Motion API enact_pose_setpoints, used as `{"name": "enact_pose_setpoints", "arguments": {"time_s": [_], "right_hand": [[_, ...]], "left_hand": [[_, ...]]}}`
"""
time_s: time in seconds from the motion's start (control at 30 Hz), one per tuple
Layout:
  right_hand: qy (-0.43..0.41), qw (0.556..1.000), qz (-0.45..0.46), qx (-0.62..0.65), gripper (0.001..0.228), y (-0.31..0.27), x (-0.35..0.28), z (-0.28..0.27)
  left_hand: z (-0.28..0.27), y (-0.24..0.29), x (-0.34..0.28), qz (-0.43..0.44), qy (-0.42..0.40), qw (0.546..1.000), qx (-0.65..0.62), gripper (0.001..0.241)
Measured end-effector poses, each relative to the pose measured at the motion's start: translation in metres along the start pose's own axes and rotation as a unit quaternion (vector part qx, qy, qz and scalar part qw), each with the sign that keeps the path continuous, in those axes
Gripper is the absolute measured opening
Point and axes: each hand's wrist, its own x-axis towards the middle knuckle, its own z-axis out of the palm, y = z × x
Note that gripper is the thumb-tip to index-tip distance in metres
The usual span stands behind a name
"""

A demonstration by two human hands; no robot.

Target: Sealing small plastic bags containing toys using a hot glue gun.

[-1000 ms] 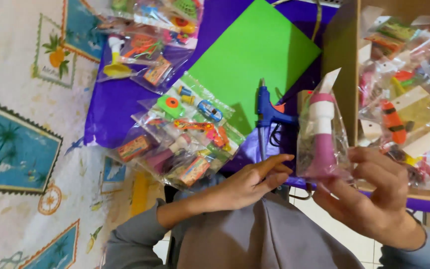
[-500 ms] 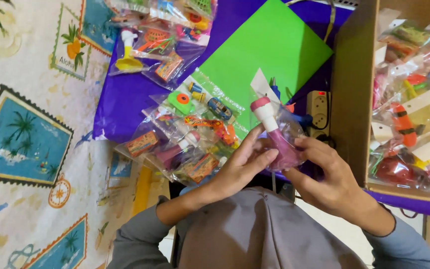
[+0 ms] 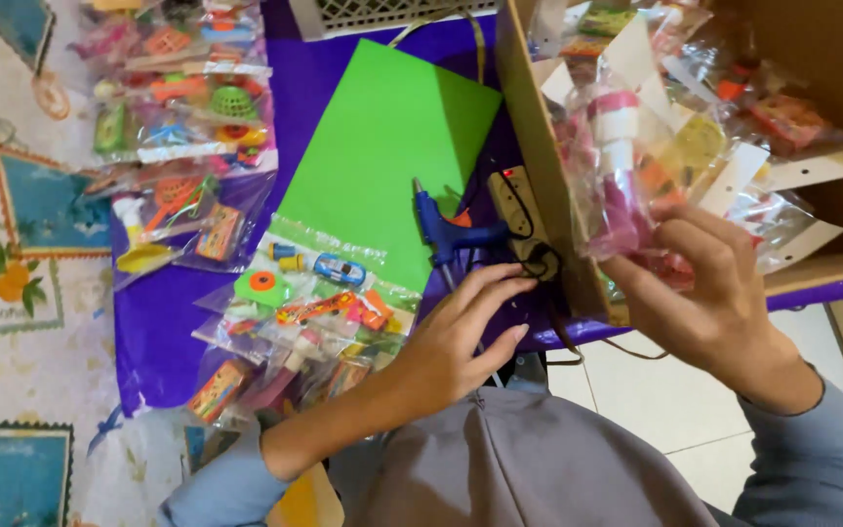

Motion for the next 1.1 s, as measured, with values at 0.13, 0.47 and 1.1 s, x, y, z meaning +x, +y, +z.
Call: {"name": "enact_pose_setpoints", "arguments": {"time_s": [0.13, 0.47, 1.1], "right_hand": [[-0.002, 0.998, 0.02, -0.067, 0.02, 0.025, 0.004, -0.013], [-0.452, 0.886, 0.105, 0.017, 0.031, 0.074, -0.046, 0.007], [-0.61, 0.792, -0.017, -0.006, 0.011, 0.083, -0.039, 0.052]], "left_hand": [[0.017, -0.008, 0.022, 0.049, -0.039, 0.996, 0.066, 0.04], [0.047, -0.022, 0.045, 0.181, -0.085, 0.957, 0.208, 0.054], [0.074, -0.054, 0.032, 0.215, -0.019, 0.908, 0.36, 0.071]]}}
